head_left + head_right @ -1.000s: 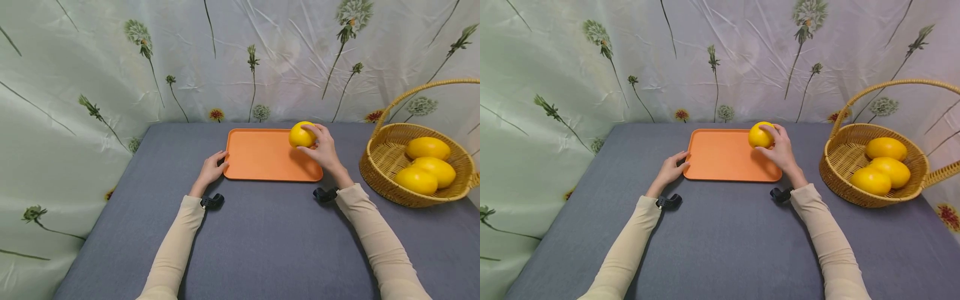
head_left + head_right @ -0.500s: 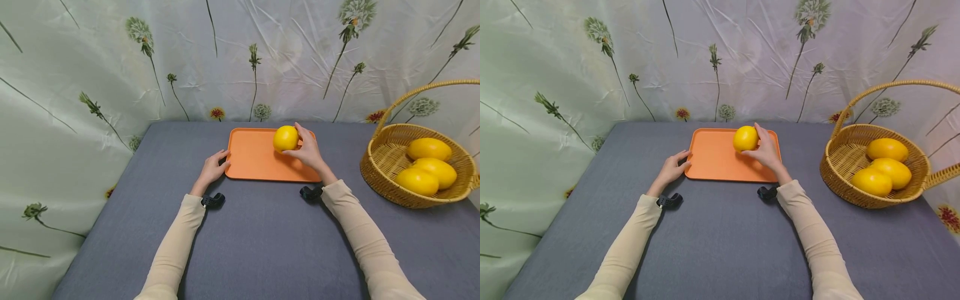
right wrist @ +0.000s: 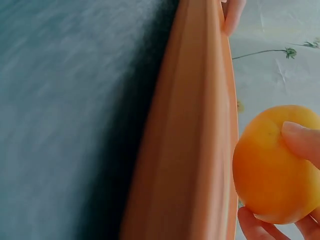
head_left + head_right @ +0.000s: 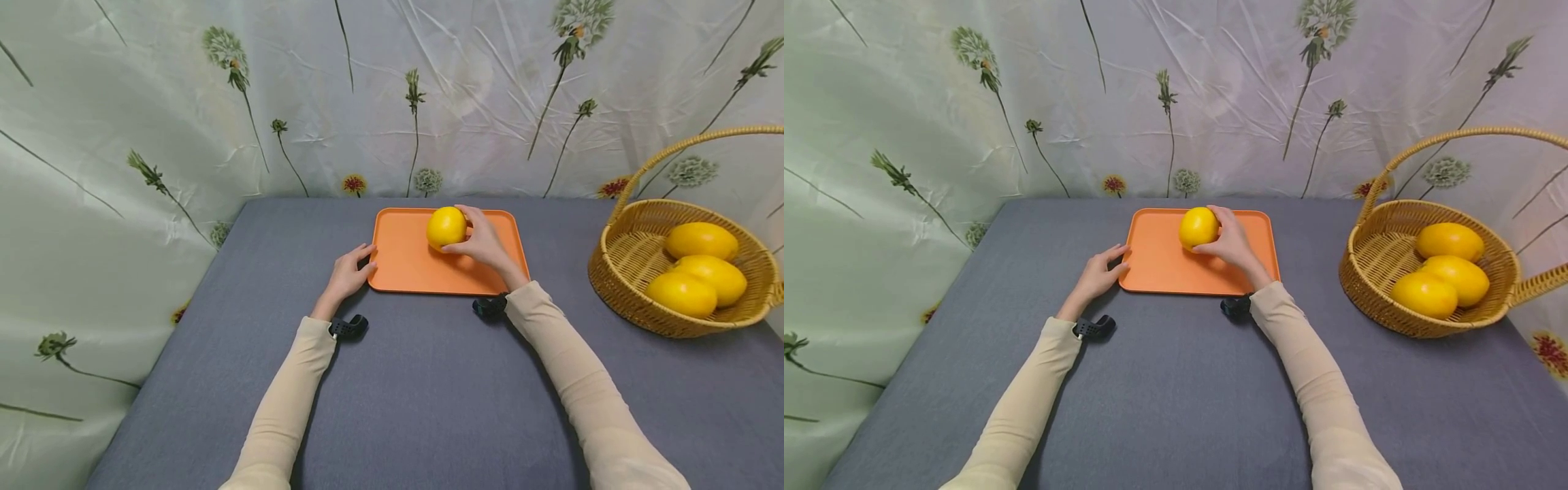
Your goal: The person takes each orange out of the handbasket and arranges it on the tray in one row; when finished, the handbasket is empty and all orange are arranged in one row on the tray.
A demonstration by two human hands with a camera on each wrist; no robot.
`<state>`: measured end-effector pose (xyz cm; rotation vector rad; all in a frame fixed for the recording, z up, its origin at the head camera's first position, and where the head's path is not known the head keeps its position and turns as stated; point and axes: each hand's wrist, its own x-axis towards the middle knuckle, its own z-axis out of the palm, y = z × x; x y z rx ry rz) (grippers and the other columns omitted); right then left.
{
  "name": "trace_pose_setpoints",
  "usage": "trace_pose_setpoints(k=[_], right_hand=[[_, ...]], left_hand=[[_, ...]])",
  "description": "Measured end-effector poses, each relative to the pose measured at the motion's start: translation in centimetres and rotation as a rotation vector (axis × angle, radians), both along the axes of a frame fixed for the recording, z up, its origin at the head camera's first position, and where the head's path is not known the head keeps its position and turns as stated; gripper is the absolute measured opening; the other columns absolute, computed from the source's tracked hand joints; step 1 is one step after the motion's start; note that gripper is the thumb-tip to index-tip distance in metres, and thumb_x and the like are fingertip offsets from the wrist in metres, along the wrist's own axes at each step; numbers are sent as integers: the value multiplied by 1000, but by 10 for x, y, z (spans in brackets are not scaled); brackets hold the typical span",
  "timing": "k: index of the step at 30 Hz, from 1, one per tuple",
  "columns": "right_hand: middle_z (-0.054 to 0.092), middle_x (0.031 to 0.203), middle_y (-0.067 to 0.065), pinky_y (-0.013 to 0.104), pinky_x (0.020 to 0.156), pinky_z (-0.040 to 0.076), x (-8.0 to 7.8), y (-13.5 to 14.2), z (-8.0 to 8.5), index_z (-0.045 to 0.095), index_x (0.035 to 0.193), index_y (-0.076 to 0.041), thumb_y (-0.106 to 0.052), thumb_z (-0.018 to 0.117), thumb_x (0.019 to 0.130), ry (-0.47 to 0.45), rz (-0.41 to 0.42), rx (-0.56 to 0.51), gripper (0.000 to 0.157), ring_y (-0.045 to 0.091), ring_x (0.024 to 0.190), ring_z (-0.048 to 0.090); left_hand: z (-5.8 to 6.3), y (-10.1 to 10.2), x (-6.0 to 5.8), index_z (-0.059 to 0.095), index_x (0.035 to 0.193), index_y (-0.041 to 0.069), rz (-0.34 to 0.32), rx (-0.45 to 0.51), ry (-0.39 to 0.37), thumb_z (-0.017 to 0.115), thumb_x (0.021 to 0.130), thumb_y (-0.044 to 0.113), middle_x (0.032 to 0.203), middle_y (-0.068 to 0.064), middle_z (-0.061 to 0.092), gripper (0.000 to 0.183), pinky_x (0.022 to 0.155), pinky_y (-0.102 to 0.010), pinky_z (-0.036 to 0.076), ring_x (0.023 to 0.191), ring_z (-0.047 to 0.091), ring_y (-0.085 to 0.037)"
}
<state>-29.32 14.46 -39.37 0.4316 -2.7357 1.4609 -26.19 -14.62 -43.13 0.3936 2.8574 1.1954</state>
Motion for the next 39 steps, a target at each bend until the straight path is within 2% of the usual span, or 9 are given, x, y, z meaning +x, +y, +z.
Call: trace_pose_setpoints(k=[2,5,9,12,17,22,30,34,39], right_hand=[[32,146,18,49,103,44,-2,-3,-1,32,144,-6,-16,80,72,-12,15,-4,87,38,129,43],[33,145,19,49,104,42,-2,-6,-3,38,142,-7,-12,75,77,-30,42,-53,75,38,130,43],[38,142,19,48,104,42,-1,-8,-5,45,138,-6,-9,68,83,-17,110,-42,60,38,128,46],[37,142,23,49,103,43,-1,-11,-9,41,140,-3,-11,66,85,-21,150,-6,61,39,125,49],[28,147,26,50,103,43,4,-22,-9,29,147,-4,-11,64,86,-80,189,-27,70,41,118,55],[26,149,28,50,101,44,11,-33,-4,26,147,-1,-6,62,87,-79,254,-61,70,44,114,56],[35,144,27,37,78,58,15,-47,-6,34,143,-5,-4,53,91,-188,179,-192,56,43,106,61],[39,142,24,34,72,58,16,-49,-5,36,144,-10,2,47,88,-150,179,-165,58,39,97,65],[30,152,15,33,71,57,17,-49,-6,32,147,-17,2,50,88,-113,222,-122,65,35,98,64]], left_hand=[[0,0,0,46,139,7,0,-2,1,53,93,19,147,-18,39,48,115,-52,25,140,34,-33],[0,-1,1,46,139,8,6,0,-9,53,93,19,148,-18,39,48,115,-51,25,140,34,-34],[0,-2,1,46,139,8,20,7,-21,54,93,19,148,-18,39,48,115,-51,26,139,34,-34],[0,-2,1,47,139,9,20,3,-23,54,92,20,148,-18,40,48,115,-50,26,139,35,-34],[0,-1,0,47,139,9,20,-3,-24,54,92,20,147,-18,40,48,115,-50,26,139,35,-34],[1,-1,0,46,139,9,24,5,-26,54,93,21,147,-18,40,49,115,-51,25,139,35,-34],[0,-1,0,47,138,8,35,12,-10,54,92,20,146,-18,43,48,115,-51,25,138,37,-34],[0,0,0,49,137,8,34,10,-10,54,92,20,145,-18,44,47,115,-51,25,138,38,-32],[0,1,-2,49,137,7,33,6,-1,54,91,18,144,-18,45,47,115,-50,26,138,38,-31]])
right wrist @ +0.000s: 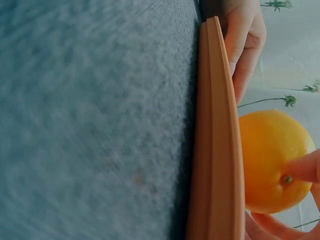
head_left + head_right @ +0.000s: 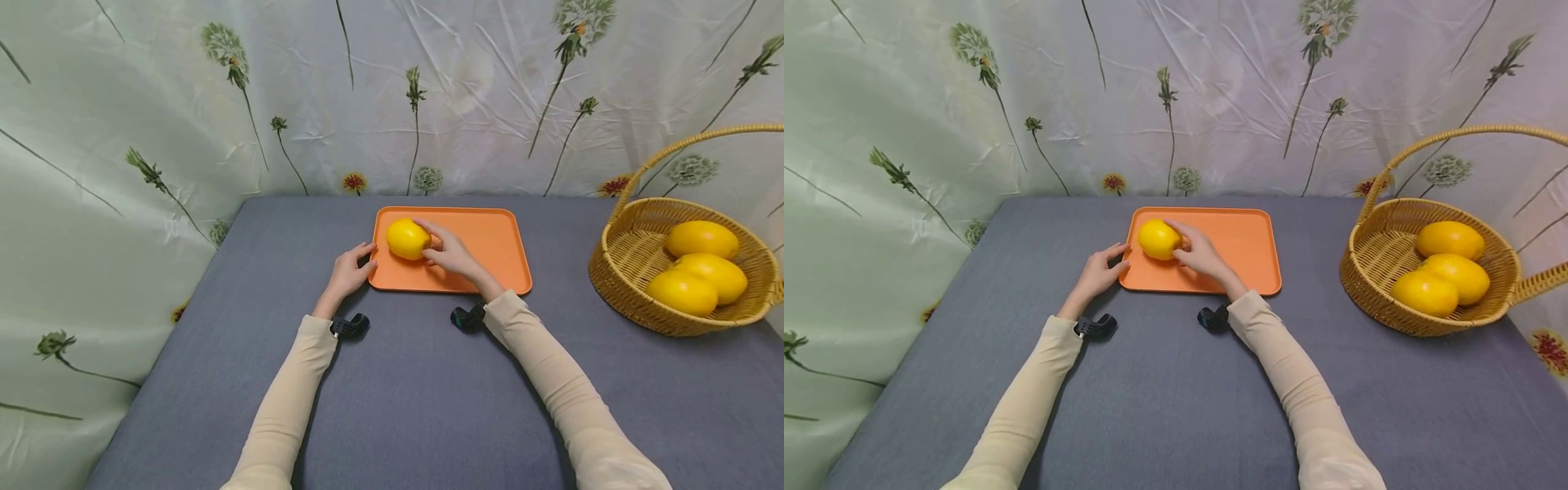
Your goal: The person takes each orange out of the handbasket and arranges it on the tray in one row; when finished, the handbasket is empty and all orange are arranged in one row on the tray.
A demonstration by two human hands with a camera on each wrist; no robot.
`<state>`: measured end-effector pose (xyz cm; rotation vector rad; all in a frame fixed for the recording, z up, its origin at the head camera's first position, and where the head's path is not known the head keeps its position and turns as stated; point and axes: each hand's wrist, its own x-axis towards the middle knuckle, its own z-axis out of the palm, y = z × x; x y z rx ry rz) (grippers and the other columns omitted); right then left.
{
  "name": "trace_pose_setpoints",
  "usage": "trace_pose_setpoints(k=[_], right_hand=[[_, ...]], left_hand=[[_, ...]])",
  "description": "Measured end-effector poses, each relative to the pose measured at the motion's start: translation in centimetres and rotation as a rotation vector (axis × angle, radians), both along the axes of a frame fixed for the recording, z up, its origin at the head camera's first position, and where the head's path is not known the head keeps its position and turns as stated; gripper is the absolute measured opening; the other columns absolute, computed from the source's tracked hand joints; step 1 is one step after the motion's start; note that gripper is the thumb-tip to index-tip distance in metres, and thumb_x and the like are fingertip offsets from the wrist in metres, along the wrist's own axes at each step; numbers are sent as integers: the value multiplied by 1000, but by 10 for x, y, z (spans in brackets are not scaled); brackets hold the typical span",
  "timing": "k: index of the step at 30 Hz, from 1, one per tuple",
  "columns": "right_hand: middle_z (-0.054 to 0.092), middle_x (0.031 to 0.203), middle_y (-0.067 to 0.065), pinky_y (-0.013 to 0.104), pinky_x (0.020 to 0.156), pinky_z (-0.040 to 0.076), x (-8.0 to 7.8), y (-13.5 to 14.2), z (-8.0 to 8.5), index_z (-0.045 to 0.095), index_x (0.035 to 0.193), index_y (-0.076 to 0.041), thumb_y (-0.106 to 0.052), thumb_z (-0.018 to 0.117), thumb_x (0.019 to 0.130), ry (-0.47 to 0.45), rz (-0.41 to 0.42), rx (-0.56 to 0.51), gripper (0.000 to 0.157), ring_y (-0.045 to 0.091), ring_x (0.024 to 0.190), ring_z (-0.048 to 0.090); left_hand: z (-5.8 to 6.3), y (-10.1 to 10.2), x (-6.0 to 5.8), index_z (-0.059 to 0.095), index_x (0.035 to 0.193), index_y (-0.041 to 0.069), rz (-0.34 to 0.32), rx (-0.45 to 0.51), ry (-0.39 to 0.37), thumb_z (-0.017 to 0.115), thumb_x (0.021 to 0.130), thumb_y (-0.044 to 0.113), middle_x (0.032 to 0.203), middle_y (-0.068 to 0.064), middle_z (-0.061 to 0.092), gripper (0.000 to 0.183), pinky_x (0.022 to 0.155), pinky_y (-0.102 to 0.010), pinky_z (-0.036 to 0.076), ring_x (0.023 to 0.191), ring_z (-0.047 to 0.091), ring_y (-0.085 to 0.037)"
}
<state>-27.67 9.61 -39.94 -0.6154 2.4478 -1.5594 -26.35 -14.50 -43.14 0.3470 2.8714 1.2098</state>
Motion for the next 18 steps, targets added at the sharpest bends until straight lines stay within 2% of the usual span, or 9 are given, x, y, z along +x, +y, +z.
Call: trace_pose_setpoints(k=[4,10,12,16,18], right_hand=[[26,154,16,33,73,58,-1,-1,-1,31,147,-16,-2,55,89,9,20,-18,64,38,97,65],[33,149,19,32,73,57,-3,-9,0,35,143,-9,-8,62,87,81,11,-6,62,35,81,65],[35,148,18,32,76,55,-4,-12,-1,37,142,-7,-8,64,86,124,-4,17,62,33,88,62],[39,146,16,36,82,51,-8,-19,-3,39,140,-7,-9,66,85,179,-50,51,61,29,114,52],[40,146,15,37,84,50,-10,-22,-3,39,140,-8,-10,66,85,193,-68,64,61,29,118,50]], left_hand=[[0,0,-1,48,137,8,0,1,-2,54,92,18,144,-17,45,47,115,-50,26,138,38,-31],[-1,0,-1,48,138,8,2,3,-10,54,92,19,145,-17,43,48,115,-50,25,138,38,-31],[-1,0,-1,48,138,9,4,2,-11,54,92,19,145,-17,43,48,115,-50,26,138,38,-32],[0,0,-1,48,138,8,4,-4,-8,54,92,19,145,-17,43,48,115,-50,26,138,38,-32],[0,0,-1,48,138,8,5,-5,-8,54,92,19,145,-17,44,48,115,-50,27,138,38,-32]])
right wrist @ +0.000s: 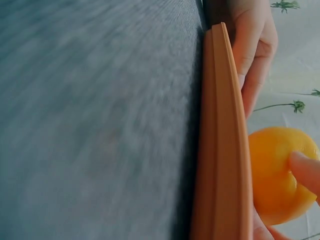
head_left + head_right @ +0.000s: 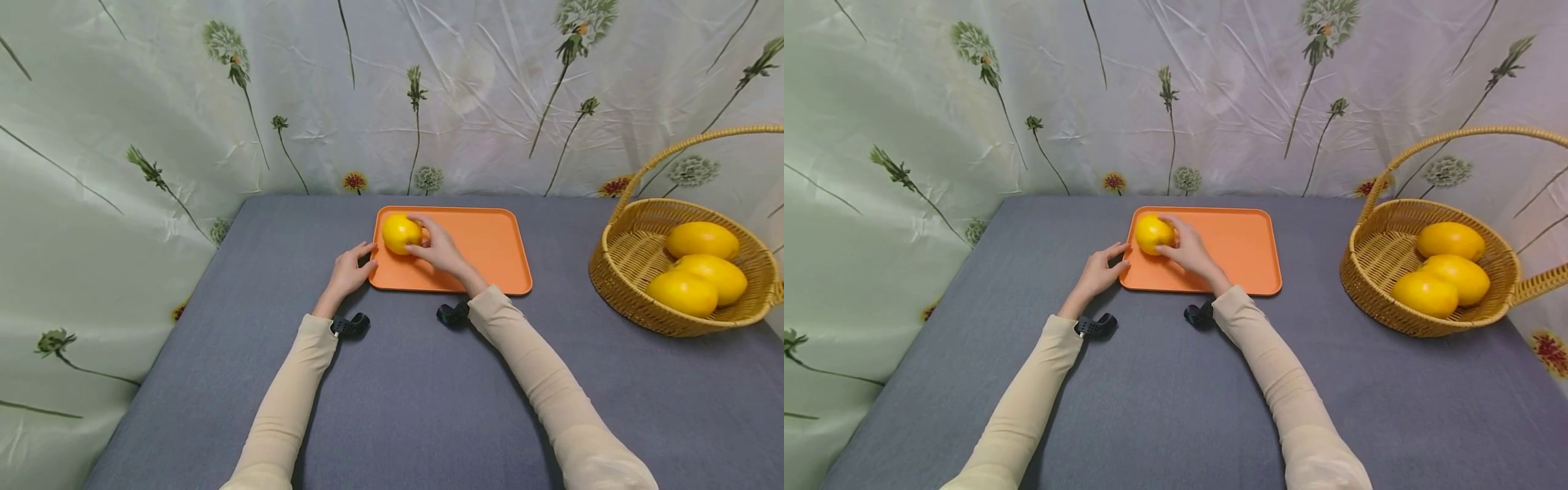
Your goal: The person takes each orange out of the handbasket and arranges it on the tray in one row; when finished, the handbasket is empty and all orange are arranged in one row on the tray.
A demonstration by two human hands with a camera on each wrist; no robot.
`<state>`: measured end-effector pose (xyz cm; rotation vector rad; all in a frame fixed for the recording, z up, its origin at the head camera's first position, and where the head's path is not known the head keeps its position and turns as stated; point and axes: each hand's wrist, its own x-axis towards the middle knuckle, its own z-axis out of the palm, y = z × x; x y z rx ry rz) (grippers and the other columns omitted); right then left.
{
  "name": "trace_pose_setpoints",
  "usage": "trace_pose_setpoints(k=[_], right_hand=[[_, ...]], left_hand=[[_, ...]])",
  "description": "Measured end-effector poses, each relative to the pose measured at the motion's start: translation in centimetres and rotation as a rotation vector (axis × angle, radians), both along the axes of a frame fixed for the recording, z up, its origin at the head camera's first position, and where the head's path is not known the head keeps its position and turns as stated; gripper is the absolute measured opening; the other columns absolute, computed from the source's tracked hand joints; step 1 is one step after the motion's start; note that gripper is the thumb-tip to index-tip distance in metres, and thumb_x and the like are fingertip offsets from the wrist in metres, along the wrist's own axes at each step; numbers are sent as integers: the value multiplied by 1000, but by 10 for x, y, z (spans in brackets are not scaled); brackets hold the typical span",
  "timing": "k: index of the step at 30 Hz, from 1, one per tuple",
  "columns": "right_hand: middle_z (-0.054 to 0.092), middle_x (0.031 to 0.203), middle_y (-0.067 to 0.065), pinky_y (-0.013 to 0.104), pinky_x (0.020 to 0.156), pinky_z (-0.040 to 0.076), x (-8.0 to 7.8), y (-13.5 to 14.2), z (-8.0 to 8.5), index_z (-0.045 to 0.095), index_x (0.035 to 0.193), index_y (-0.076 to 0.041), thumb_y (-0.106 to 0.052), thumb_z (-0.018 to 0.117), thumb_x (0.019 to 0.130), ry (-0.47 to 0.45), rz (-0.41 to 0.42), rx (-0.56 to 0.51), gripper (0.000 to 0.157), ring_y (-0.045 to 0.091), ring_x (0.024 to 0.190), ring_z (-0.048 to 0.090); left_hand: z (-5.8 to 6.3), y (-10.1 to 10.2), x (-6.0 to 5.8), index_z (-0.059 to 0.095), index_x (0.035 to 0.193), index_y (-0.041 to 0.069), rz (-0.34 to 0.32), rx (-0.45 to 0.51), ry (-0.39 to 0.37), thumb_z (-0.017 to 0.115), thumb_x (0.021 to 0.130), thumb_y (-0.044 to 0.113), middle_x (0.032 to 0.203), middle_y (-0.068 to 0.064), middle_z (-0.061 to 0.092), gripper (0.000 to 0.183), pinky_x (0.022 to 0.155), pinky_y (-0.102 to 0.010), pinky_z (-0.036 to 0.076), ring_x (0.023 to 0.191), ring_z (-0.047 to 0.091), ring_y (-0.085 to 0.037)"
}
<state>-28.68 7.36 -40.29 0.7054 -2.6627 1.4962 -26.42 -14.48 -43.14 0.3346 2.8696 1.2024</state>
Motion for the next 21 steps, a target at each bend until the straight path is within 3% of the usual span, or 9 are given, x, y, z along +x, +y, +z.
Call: trace_pose_setpoints(k=[7,12,21], right_hand=[[42,145,11,35,80,47,-9,-17,-1,42,139,-12,-12,66,85,28,-61,26,59,27,112,49],[42,144,12,41,90,48,-13,-27,-2,42,138,-14,-15,67,85,22,-105,21,59,30,121,45],[41,133,19,41,89,49,-17,-43,-3,42,135,-15,-20,69,84,12,-228,19,58,33,107,50]], left_hand=[[1,0,0,49,137,8,-3,-5,-4,54,91,19,145,-19,43,48,114,-51,27,137,38,-35],[1,1,0,50,137,8,-5,-6,-9,54,91,20,145,-19,43,47,114,-51,28,137,38,-35],[1,0,1,50,136,7,-4,6,1,54,91,19,144,-19,44,47,114,-51,28,137,39,-35]])
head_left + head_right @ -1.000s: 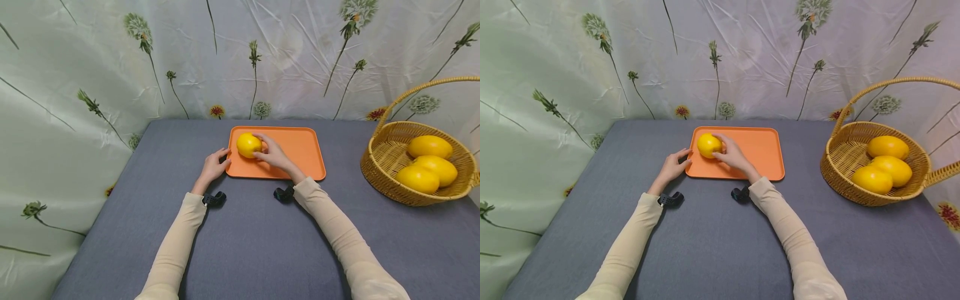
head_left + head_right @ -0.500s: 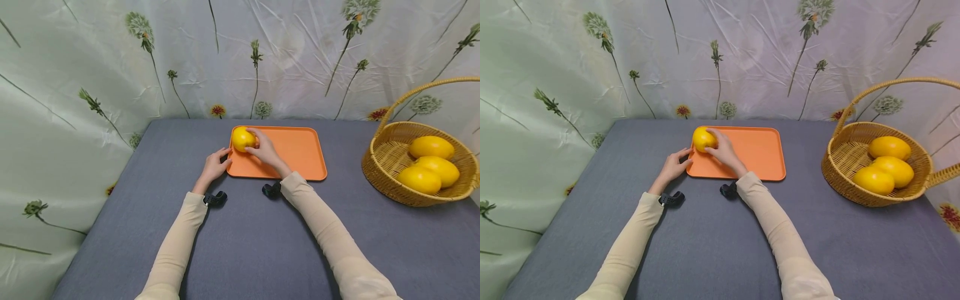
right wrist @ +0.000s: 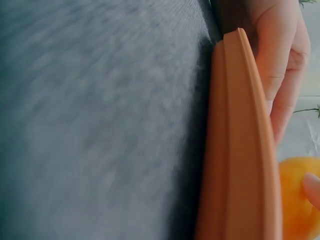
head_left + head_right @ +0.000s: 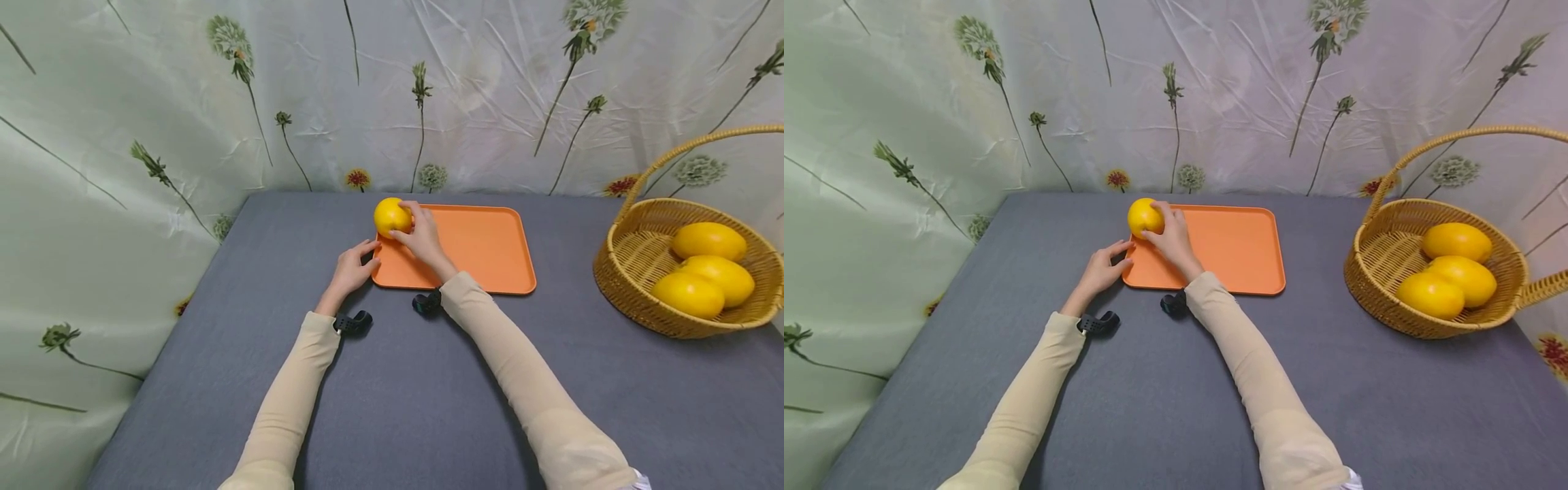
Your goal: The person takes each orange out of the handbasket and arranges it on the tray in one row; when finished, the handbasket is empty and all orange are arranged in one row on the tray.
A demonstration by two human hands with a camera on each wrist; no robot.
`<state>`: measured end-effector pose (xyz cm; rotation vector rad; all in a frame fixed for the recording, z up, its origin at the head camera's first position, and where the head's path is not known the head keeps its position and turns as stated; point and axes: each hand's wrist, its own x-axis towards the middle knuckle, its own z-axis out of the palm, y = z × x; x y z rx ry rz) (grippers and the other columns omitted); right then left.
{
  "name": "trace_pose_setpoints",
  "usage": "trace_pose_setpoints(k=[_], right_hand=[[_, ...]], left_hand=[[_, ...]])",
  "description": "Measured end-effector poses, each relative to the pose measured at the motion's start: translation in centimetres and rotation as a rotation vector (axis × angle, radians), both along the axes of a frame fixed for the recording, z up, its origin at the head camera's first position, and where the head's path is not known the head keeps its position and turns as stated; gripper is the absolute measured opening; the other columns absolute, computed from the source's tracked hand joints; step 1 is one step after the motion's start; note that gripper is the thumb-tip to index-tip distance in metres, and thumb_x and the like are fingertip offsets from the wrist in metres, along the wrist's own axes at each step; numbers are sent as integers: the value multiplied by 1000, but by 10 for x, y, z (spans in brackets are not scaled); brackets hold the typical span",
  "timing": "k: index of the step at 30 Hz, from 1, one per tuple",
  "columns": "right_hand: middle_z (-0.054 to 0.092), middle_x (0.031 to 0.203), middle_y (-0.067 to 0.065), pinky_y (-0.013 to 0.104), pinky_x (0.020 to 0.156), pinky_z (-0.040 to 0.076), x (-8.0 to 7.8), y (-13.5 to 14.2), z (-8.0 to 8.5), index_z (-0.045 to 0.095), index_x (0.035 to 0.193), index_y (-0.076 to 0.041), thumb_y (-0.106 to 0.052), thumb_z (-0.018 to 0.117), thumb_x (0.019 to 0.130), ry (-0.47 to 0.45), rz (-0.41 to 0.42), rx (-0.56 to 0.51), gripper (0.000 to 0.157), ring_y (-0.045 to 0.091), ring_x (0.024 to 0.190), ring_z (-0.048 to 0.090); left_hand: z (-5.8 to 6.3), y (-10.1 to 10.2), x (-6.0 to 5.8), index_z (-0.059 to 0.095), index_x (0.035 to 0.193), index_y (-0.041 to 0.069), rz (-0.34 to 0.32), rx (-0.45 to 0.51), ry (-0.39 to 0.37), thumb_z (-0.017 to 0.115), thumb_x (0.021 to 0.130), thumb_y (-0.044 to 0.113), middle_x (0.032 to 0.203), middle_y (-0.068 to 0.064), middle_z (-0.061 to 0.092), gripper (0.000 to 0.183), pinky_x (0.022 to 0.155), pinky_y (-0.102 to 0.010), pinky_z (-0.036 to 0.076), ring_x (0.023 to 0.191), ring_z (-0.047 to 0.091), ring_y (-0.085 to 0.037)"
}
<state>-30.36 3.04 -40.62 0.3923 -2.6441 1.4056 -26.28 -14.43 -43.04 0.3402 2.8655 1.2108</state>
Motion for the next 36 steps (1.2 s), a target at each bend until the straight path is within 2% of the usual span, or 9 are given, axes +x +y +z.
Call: trace_pose_setpoints(k=[9,16,25,32,36], right_hand=[[42,129,21,43,98,47,-11,-8,-4,41,130,-10,-18,68,84,3,-62,-51,54,34,116,48],[43,131,21,47,103,40,-19,-11,-3,38,130,-7,-17,68,85,13,-91,-27,55,35,121,43],[42,135,17,45,108,36,-22,-11,0,36,131,-7,-16,67,85,10,-117,-18,56,32,127,42],[40,139,18,43,101,44,-17,-5,-2,33,136,-8,-13,66,85,-15,-63,-52,61,33,127,42],[38,141,19,43,98,47,-13,0,-1,31,140,-9,-11,66,85,-38,-15,-38,65,34,127,42]], left_hand=[[0,-2,1,50,136,7,4,7,5,55,91,19,145,-19,44,47,114,-50,28,136,39,-35],[1,-2,2,50,136,8,1,-8,5,55,91,19,145,-19,43,47,113,-50,29,136,39,-34],[-2,0,-1,50,136,7,-15,-1,27,56,91,18,144,-18,44,47,113,-50,29,136,40,-32],[-3,1,-2,50,136,7,-12,3,22,56,91,18,144,-19,45,47,113,-49,30,136,40,-32],[-3,0,-1,51,136,7,-2,2,23,55,91,18,144,-19,45,47,113,-50,29,136,40,-34]])
